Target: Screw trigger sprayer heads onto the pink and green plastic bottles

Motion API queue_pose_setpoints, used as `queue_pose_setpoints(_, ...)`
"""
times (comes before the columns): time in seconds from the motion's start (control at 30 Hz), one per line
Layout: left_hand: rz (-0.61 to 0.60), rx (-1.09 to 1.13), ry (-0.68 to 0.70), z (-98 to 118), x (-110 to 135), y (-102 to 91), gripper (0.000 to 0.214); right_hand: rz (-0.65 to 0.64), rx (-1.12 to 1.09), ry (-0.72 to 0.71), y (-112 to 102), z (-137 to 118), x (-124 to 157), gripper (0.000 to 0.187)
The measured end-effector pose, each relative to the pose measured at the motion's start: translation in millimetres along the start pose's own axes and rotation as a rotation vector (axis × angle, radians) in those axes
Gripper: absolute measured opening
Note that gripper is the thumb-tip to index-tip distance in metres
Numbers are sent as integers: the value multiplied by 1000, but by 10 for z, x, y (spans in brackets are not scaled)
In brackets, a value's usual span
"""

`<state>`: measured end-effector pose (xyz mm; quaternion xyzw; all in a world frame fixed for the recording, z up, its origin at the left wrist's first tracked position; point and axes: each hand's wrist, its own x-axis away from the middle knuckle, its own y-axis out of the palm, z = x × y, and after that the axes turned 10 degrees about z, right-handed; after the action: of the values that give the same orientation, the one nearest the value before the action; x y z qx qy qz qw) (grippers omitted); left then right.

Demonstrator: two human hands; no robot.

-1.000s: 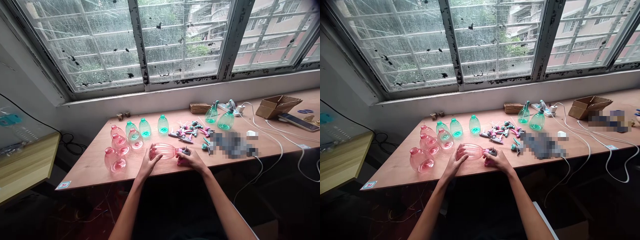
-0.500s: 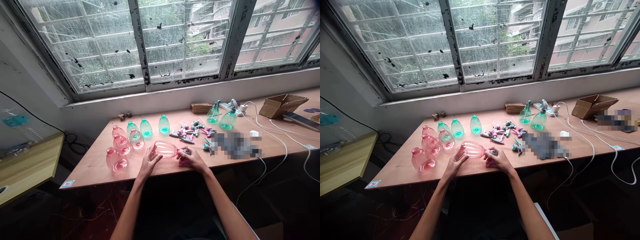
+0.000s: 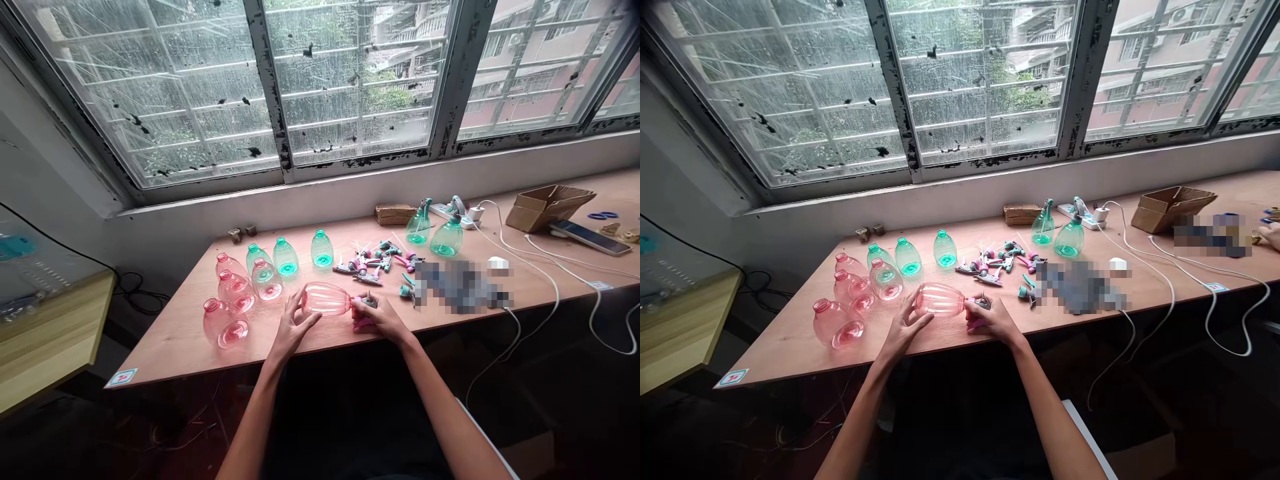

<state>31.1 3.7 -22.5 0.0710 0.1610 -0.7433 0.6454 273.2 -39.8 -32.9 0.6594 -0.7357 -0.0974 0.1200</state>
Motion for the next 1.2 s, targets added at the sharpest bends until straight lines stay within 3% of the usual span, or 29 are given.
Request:
queue_pose_setpoints(0.1, 2, 8, 54, -8, 0, -4, 72, 7, -7, 2, -1, 17, -10, 38)
queue_pose_setpoints(0.3, 54, 39, 12, -67, -9, 11, 61, 0, 13, 10, -3, 39, -11, 36)
queue_pose_setpoints(0.53, -13, 97, 81, -33, 16, -3, 64, 40, -9, 13, -17, 48, -18, 38)
queue_pose_setpoints(0.8, 32, 124, 39, -27, 10, -16, 54, 34, -8, 11, -14, 46, -2, 41)
queue_pose_setpoints(1.0, -41, 219, 37, 37, 20, 1, 58, 55, -12, -7, -13, 9, 8, 39)
queue_pose_setpoints(1.2, 38, 201, -43, -25, 3, 6, 56, -1, 8, 7, -23, 21, 19, 40)
